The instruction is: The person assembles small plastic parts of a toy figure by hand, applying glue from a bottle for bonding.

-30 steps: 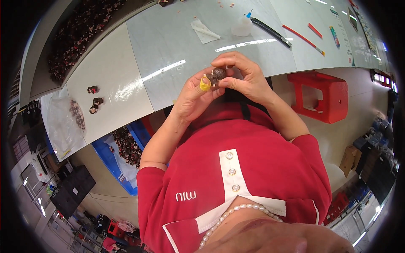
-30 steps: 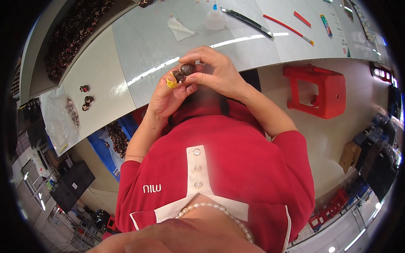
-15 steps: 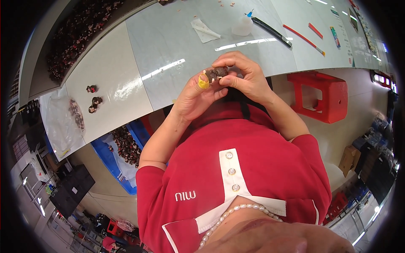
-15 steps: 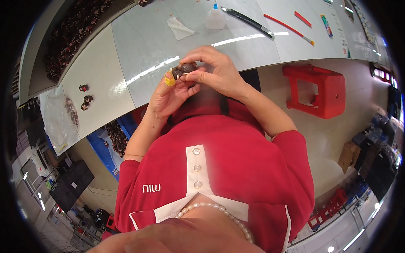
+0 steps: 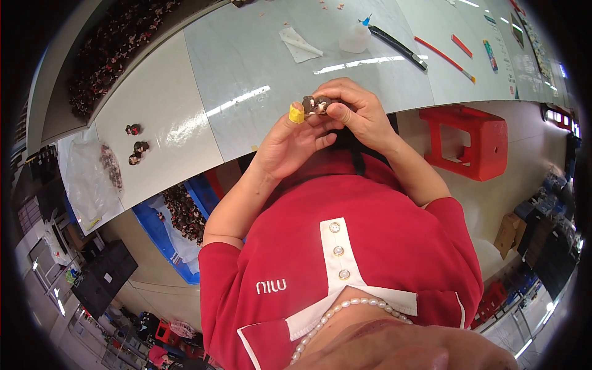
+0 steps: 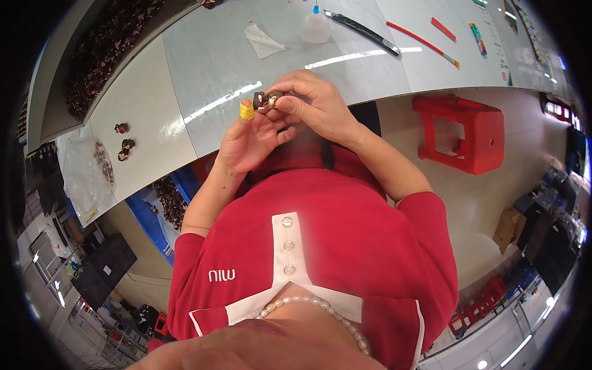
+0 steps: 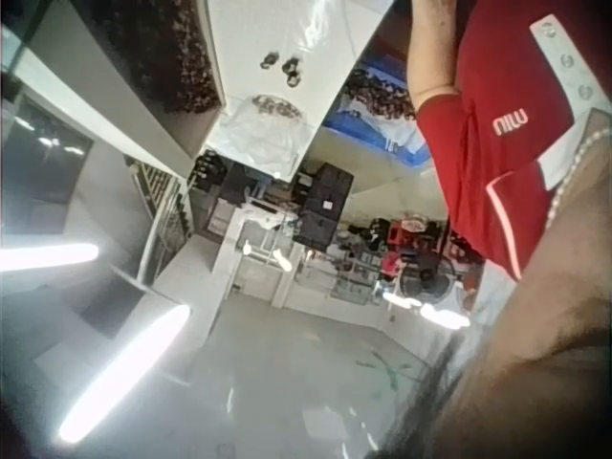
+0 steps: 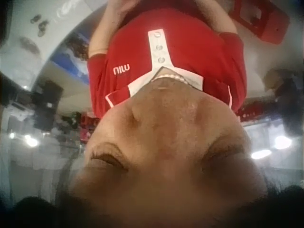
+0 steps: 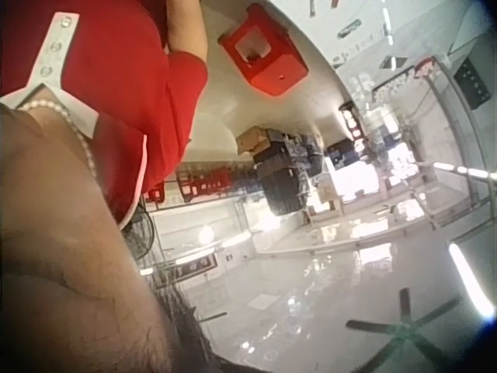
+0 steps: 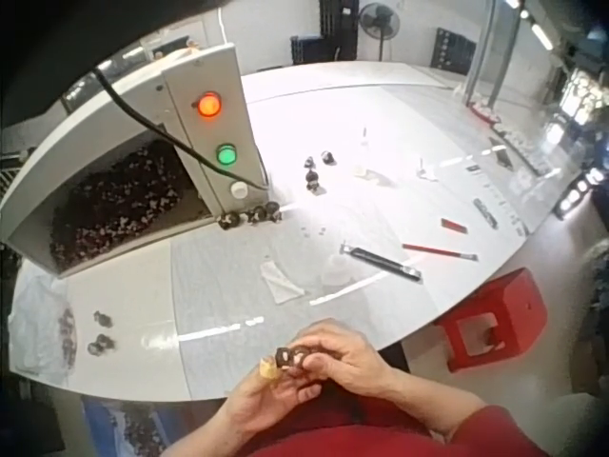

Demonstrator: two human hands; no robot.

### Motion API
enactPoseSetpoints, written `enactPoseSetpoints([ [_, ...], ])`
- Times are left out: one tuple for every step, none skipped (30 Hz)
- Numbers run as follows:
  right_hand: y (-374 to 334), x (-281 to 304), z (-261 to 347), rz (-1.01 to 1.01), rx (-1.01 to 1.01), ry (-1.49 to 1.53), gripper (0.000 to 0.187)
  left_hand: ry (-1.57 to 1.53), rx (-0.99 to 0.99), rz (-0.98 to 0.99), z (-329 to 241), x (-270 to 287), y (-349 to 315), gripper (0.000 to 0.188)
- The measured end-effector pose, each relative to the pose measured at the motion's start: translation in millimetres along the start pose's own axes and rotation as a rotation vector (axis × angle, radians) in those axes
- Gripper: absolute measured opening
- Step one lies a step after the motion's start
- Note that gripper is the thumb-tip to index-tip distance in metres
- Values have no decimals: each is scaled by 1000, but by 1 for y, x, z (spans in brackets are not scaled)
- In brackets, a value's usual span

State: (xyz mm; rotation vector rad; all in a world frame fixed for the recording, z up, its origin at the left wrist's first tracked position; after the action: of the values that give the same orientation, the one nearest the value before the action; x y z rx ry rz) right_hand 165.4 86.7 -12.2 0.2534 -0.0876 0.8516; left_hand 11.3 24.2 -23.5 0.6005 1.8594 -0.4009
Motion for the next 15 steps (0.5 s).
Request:
enactPoseSetpoints([
  [0,0,0,4,-3,1,32,0,0,0,0,0,0,43],
  [0,0,0,7,-7,2,33,3,-1,5,0,0,0,42],
  [0,0,0,8,-6,2,33,5,-1,10,0,0,0,41],
  [0,0,0,9,-3,8,34,5,-2,10,0,0,1,41],
  [0,0,0,10,0,15,34,11,-4,0,0,-1,1,41],
  [0,0,1,10,0,14,34,17,-6,-9,-1,-1,1,41],
  [0,0,2,6,-11,23,34,17,-5,-8,-1,-2,1,41],
  [0,0,3,2,-21,31,34,24,-8,-14,-1,-3,1,41],
  [0,-1,4,2,-21,31,34,32,-11,-19,-1,-3,1,42],
  [0,-1,5,1,-39,59,34,32,-11,-19,-1,-2,1,42],
  [0,-1,5,-1,-57,86,34,36,-14,-10,-1,-2,0,43],
  [-1,1,6,-1,-57,87,34,41,-17,-2,-1,-1,0,44],
  [-1,2,6,15,-35,70,32,41,-17,-2,-1,-1,0,44],
  [-1,3,7,31,-13,53,32,43,-23,-11,-2,-2,0,46],
  [-1,1,7,30,-13,54,32,45,-29,-19,-2,-2,0,47],
])
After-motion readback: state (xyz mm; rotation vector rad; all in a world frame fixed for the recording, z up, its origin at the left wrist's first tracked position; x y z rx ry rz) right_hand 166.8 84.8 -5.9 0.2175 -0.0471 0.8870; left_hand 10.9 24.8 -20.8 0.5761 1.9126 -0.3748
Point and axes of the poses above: each hand's wrist, its own y-axis towards the middle knuckle, its own x-axis out of the back of the hand, z = x × y, the point moved 2 cm from there along y, towards the middle knuckle, and after that the axes turned 13 degrees about z, right-handed, at the moved point
